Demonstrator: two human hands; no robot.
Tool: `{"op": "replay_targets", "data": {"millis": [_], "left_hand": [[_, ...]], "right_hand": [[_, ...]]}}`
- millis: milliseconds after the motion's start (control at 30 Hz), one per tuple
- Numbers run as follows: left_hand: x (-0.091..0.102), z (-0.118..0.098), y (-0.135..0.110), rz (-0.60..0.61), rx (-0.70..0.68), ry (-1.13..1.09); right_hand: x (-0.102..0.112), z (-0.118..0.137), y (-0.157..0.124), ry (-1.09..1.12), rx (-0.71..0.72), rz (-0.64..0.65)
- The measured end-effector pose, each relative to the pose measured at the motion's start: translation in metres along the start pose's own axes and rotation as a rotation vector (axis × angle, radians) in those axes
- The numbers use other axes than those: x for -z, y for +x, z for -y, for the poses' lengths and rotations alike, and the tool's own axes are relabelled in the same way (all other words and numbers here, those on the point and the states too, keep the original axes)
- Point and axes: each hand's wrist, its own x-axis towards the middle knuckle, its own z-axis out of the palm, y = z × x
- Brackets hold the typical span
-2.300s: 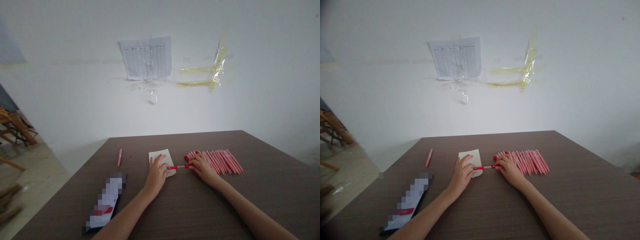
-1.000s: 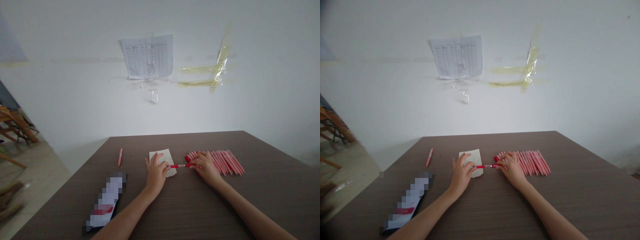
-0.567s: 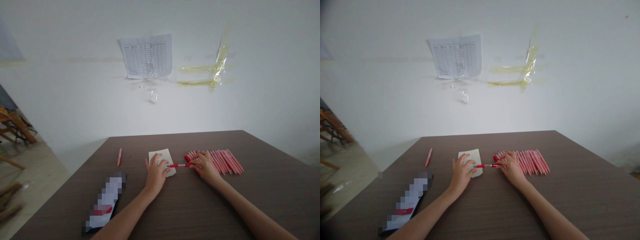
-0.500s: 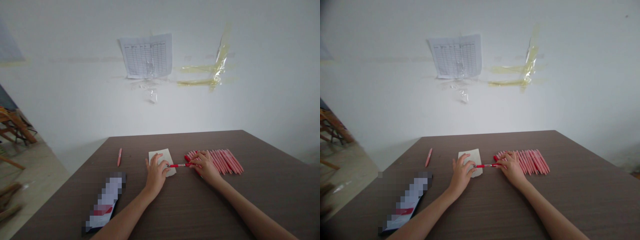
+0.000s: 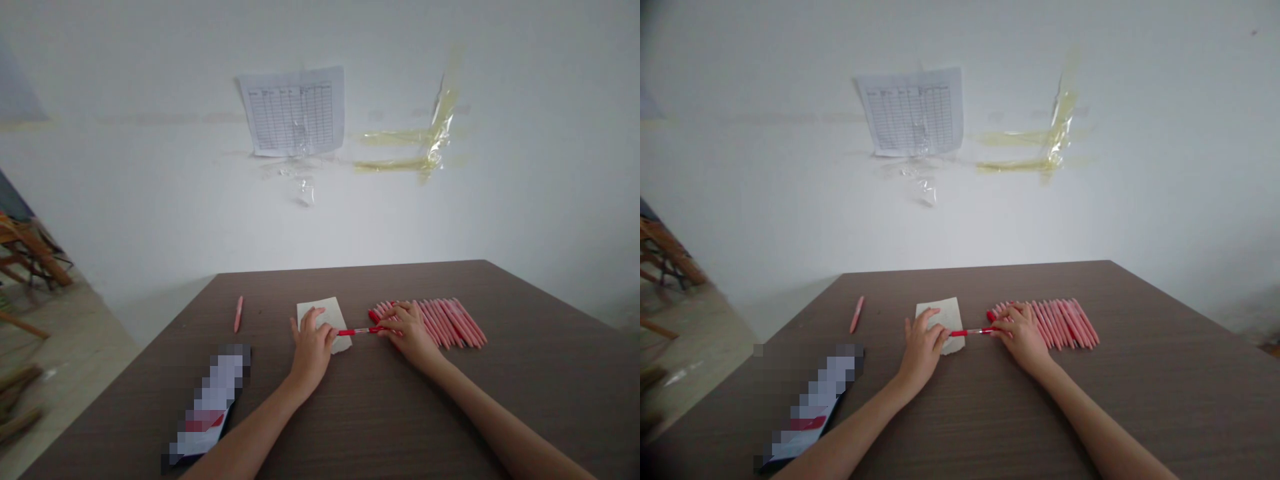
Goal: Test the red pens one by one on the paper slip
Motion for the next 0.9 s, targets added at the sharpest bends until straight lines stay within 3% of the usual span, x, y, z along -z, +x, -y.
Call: {"op": "replay_targets", "data": {"millis": [200, 900], "left_hand": [[0.0022, -0.0011, 0.0012, 0.034, 0.01, -0.016], [0.0019, 0.0002, 0.0022, -0.016, -0.012, -0.046]], "right_hand": [[0.0009, 0.0012, 0.0001, -0.015, -0.012, 0.009], [0.0054, 0.0007, 0.0018, 0.008, -0.035, 0.054]]}}
